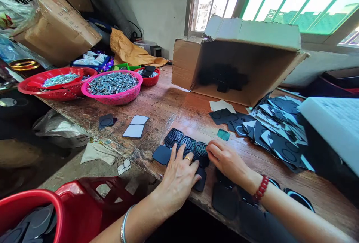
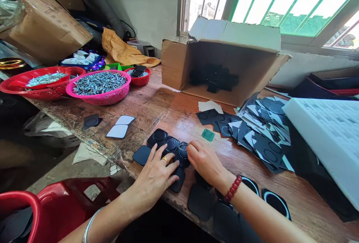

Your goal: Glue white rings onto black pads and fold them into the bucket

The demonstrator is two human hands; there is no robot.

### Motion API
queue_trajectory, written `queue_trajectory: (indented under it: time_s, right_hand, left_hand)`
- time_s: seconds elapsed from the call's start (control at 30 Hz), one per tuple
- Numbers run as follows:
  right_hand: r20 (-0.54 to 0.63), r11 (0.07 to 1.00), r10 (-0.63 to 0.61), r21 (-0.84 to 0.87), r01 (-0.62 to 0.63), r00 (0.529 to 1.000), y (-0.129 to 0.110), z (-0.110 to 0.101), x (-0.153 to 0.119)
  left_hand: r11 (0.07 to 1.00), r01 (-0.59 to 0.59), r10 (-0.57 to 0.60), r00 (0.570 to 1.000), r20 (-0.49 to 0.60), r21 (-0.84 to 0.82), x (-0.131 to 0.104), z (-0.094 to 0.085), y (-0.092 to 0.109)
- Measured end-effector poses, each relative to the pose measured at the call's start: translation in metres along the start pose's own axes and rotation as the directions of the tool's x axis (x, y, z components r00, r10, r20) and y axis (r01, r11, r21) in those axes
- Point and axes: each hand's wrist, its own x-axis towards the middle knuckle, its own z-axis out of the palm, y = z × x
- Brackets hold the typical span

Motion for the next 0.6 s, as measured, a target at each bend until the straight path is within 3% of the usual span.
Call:
queue_trajectory:
  time_s: [0.13, 0.37, 0.5, 0.6]
  right_hand:
    - [0.1, 0.979, -0.116, -0.156, 0.131, 0.988, -0.001, 0.003, -0.008]
    - [0.216, 0.93, -0.191, -0.273, 0.247, 0.957, -0.005, 0.001, -0.005]
    - [0.229, 0.938, -0.166, -0.264, 0.225, 0.959, -0.013, -0.007, -0.01]
    - [0.137, 0.972, -0.093, -0.202, 0.12, 0.986, -0.003, -0.032, -0.013]
  left_hand:
    - [1.0, -0.022, 0.022, 1.0, 0.011, -0.008, 0.001, 0.001, -0.003]
    - [0.993, -0.099, 0.104, 0.991, 0.085, -0.07, 0.007, -0.003, -0.01]
    - [0.99, -0.134, 0.136, 0.988, 0.07, -0.037, 0.012, 0.001, -0.011]
    - [0.986, -0.168, 0.168, 0.986, 0.014, -0.006, 0.012, 0.015, -0.015]
